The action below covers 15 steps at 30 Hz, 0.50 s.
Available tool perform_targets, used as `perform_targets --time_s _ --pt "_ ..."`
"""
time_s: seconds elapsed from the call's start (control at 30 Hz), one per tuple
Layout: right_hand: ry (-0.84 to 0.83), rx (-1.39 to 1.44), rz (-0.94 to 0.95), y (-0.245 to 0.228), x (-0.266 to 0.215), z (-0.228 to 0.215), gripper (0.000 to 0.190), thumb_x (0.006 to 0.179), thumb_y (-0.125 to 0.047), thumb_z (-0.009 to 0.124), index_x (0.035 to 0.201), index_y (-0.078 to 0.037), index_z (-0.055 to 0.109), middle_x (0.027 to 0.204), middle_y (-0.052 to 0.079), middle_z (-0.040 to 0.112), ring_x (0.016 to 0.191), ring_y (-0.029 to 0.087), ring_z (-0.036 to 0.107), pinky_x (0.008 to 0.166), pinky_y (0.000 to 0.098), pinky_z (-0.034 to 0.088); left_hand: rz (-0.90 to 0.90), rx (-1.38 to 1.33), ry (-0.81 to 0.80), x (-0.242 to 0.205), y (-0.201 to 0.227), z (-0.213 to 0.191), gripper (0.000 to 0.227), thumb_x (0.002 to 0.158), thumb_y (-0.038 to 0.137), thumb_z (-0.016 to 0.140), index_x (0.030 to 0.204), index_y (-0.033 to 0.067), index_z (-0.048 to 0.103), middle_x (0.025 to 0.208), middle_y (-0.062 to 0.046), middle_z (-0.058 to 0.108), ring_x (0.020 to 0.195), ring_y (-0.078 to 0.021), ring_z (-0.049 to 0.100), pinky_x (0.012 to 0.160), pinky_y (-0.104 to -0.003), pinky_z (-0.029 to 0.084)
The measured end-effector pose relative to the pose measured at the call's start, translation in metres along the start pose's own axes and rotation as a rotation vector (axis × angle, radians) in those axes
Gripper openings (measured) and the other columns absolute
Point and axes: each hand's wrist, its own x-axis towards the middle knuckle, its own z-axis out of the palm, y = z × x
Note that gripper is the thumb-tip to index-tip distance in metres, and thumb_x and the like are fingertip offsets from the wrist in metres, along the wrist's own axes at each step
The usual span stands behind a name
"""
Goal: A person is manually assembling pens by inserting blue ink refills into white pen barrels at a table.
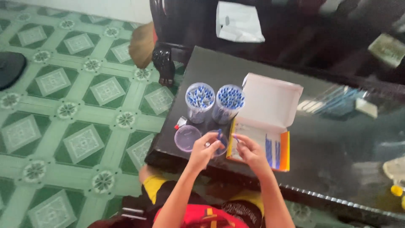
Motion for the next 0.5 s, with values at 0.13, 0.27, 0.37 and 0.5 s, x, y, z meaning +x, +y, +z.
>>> perform_targets --time_s 0.13,0.27,0.37,0.5 --pt "-0.022 -0.172 -0.193 -0.029 -0.007 0.019 0.045 0.088 0.008 0.053 0.125 -0.006 0.074 0.060 0.005 0.053 0.049 0.011 0.045 0.046 0.0233 0.042 0.086 -0.270 -0.128 -0.008 0.032 0.008 0.038 0.092 -0.002 0.062 0.128 0.0055 0.072 0.076 -0.017 0.074 0.042 -0.0126 0.055 0.045 -0.023 0.045" --pt "0.026 -0.178 -0.289 -0.064 -0.013 0.031 0.036 0.092 0.007 0.056 0.120 -0.004 0.076 0.069 0.008 0.059 0.051 0.013 0.049 0.051 0.0268 0.049 0.119 -0.337 -0.177 -0.004 0.055 0.018 0.033 0.092 -0.003 0.060 0.122 0.0015 0.073 0.060 -0.013 0.062 0.040 -0.0125 0.050 0.044 -0.023 0.043" --pt "0.039 -0.345 -0.397 -0.056 -0.026 0.020 0.033 0.092 0.001 0.060 0.119 -0.006 0.078 0.075 0.006 0.059 0.060 0.015 0.052 0.062 0.0299 0.053 0.108 -0.446 -0.228 -0.008 0.050 0.028 0.034 0.094 0.008 0.062 0.126 0.0000 0.068 0.061 -0.014 0.060 0.037 -0.0148 0.049 0.038 -0.025 0.039" --pt "0.149 -0.377 -0.415 -0.055 -0.042 0.015 0.027 0.093 -0.004 0.060 0.111 -0.006 0.081 0.075 0.007 0.065 0.055 0.013 0.058 0.058 0.0287 0.052 0.094 -0.635 -0.173 -0.008 0.051 0.039 0.029 0.096 0.004 0.062 0.125 -0.0007 0.059 0.078 -0.024 0.070 0.037 -0.0125 0.049 0.040 -0.022 0.037"
